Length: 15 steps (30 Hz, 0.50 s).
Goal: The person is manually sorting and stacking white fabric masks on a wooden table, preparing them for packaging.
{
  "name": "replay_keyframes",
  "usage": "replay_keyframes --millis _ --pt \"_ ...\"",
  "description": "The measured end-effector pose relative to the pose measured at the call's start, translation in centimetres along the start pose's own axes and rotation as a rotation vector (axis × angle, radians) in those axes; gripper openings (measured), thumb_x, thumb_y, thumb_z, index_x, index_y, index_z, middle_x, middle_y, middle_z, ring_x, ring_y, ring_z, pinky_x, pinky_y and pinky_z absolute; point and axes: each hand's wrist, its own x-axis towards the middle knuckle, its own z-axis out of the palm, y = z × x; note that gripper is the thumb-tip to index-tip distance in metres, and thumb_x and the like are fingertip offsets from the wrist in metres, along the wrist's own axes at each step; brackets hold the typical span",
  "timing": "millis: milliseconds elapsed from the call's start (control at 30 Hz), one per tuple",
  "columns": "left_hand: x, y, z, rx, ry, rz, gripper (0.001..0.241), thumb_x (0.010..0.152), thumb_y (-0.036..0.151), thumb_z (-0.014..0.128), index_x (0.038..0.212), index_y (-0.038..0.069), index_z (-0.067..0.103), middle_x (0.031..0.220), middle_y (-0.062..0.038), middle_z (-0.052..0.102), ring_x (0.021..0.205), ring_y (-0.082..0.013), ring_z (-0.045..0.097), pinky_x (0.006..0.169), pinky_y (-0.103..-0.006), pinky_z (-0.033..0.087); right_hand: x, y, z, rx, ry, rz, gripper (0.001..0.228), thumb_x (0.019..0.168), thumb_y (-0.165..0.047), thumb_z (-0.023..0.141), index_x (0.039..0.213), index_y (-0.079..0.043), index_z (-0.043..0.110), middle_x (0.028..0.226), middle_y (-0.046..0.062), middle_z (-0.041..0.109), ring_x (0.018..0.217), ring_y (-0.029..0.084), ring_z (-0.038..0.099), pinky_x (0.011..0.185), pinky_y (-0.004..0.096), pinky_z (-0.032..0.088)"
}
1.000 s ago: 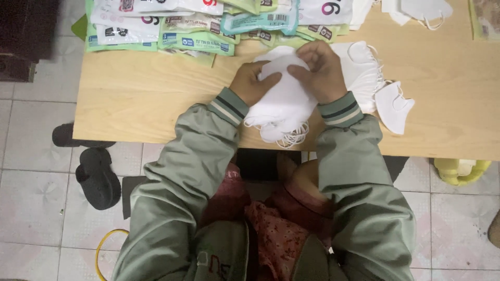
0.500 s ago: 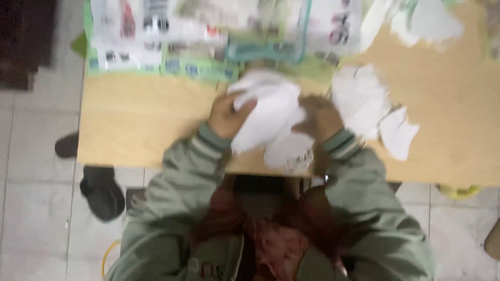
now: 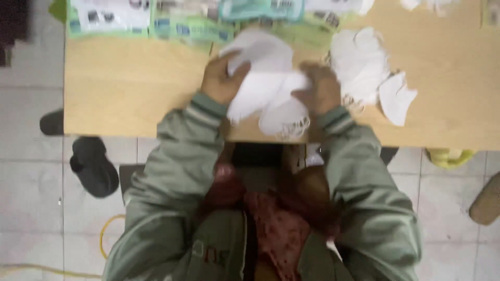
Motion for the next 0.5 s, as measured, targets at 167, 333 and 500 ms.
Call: replay_keyframes --millis 167,333,500 --pt "0.6 2.9 -1.6 -0.299 0.052 0.205 0.051 0.111 0.016 0.066 0.156 0.023 0.041 0.159 -0.005 0.044 0.151 -0.0310 0.044 0.128 -0.0503 0.044 1.2 -3.1 -3.4 0.087 -0.076 0.149 0.056 0.077 -0.022 0.080 0.132 -0.018 0.070 0.137 0.006 0.067 0.124 0.028 0.062 0.102 0.042 0.047" --pt "0.5 4.0 -1.9 -0.260 0.092 0.275 0.068 0.112 0.006 0.067 0.166 0.023 0.029 0.172 -0.003 0.033 0.164 -0.0288 0.031 0.141 -0.0518 0.029 1.4 1.8 -1.9 0.080 0.114 0.115 0.005 0.090 -0.020 0.073 0.093 -0.018 0.076 0.102 0.005 0.076 0.096 0.030 0.070 0.085 0.043 0.054" --pt "0.7 4.0 -1.3 -0.219 0.101 0.064 0.014 0.099 0.014 0.070 0.105 0.021 0.080 0.112 0.001 0.080 0.112 -0.0165 0.073 0.127 -0.0578 0.016 1.8 -2.7 -3.7 0.088 -0.180 0.029 0.053 0.088 -0.032 0.079 0.135 -0.013 0.067 0.142 0.012 0.064 0.124 0.032 0.062 0.102 0.047 0.048"
